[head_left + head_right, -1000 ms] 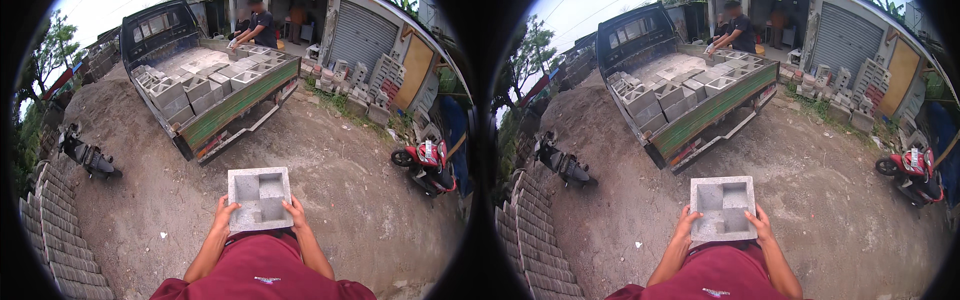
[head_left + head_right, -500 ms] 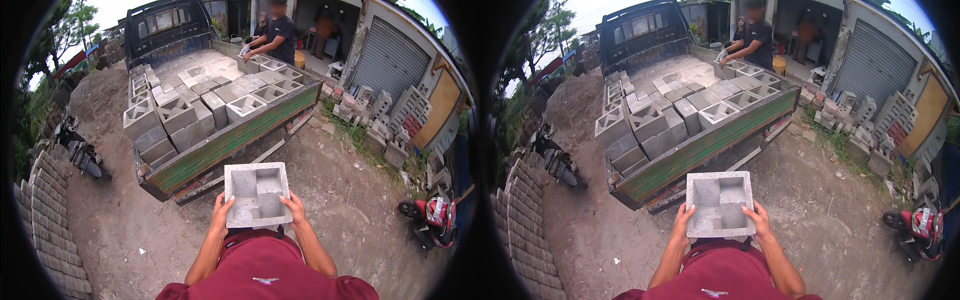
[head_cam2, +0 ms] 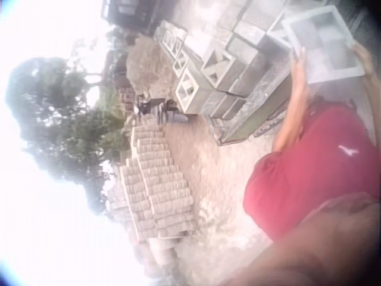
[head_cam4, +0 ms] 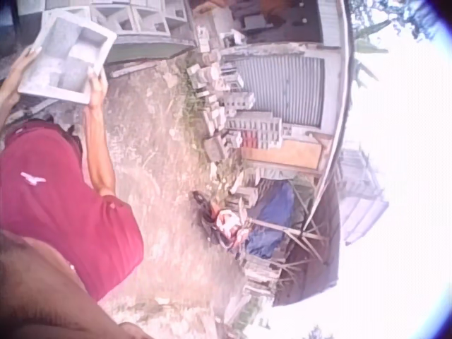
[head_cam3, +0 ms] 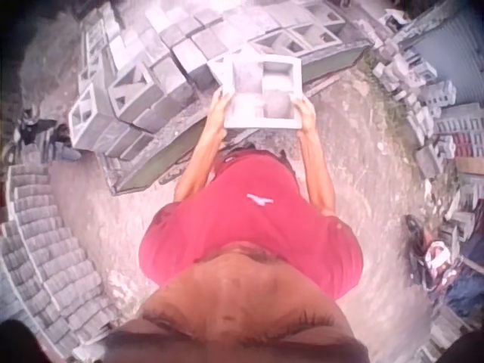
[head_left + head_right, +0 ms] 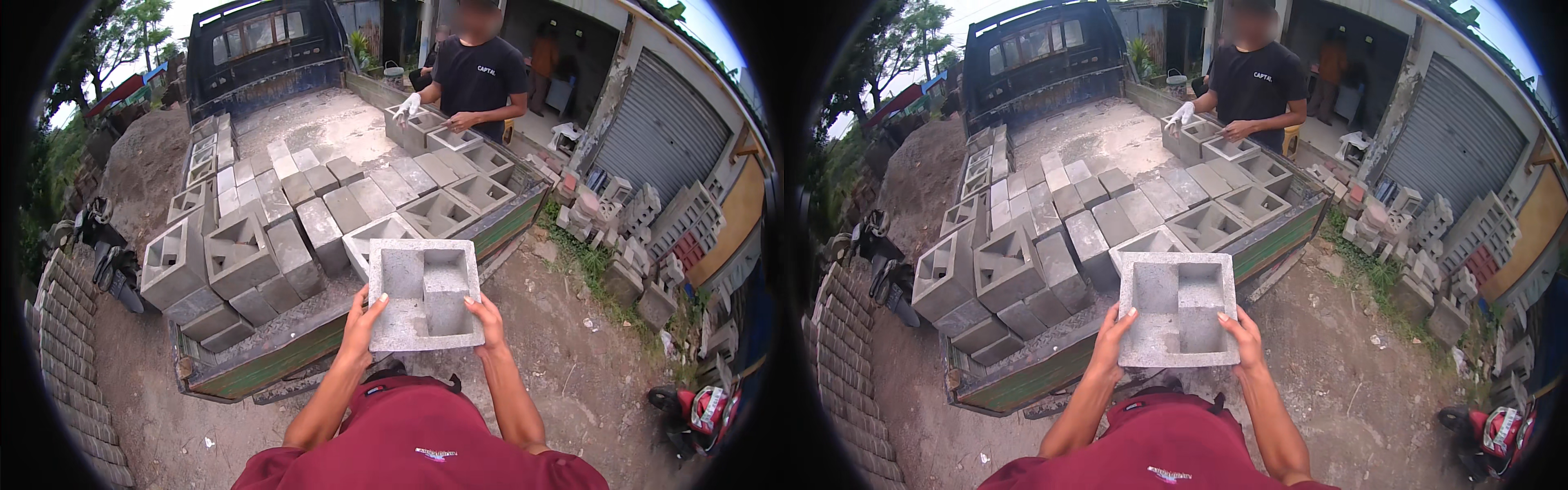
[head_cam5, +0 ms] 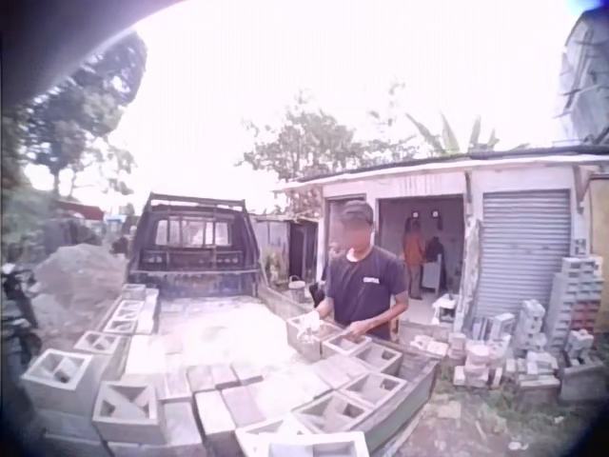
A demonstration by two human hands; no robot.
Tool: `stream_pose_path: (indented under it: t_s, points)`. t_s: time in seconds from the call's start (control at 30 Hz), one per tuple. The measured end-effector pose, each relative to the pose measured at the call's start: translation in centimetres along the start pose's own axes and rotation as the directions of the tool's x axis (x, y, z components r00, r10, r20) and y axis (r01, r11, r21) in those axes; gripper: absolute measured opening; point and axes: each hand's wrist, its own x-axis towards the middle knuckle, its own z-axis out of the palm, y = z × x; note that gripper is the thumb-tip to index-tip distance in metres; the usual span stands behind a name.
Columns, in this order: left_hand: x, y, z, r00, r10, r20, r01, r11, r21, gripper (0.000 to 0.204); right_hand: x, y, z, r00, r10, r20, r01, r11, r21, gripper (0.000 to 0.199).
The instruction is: The person picks up concrete ventilation blocks from a stack on the ground and places them into the bed of a small truck.
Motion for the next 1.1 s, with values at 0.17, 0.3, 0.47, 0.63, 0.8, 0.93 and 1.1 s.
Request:
stream_pose_path:
  t_s: [0.17,0.3,0.47,0.63,0.8,0.93,1.1]
  points:
    - [13.3,0.3,1.1,0.998,-0.003,-0.060,0.006,0.999,0.050,0.061,11.6,-2.5,-0.3,1.000,-0.018,0.006,0.018,1.000,0.016,0.048]
    - [20.5,2.2,4.2,0.998,-0.054,-0.039,0.054,0.999,-0.001,0.059,20.2,-3.4,-2.3,1.000,0.017,-0.015,-0.017,1.000,0.002,0.050]
    - [29.1,0.4,4.2,0.994,-0.071,-0.081,0.074,0.997,0.026,0.055,28.3,-3.7,-5.0,0.998,0.064,0.029,-0.063,0.998,-0.017,0.051]
    - [32.7,2.9,7.6,0.987,-0.094,-0.130,0.093,0.996,-0.008,0.052,33.2,-6.5,-4.1,0.989,0.116,-0.087,-0.118,0.993,-0.019,0.049]
    - [38.1,4.9,9.4,0.995,0.042,-0.088,-0.049,0.996,-0.073,0.057,42.3,-9.4,-5.7,0.997,0.068,-0.023,-0.067,0.997,0.042,0.056]
    - [36.7,4.6,7.4,0.975,0.155,-0.157,-0.127,0.976,0.177,0.054,43.4,-9.1,-5.1,0.957,-0.167,-0.237,0.171,0.985,-0.008,0.060]
    - [26.7,2.6,5.4,0.883,0.290,-0.368,-0.166,0.928,0.333,0.035,35.9,-5.9,-4.1,0.998,0.023,0.064,-0.008,0.972,-0.233,0.031]
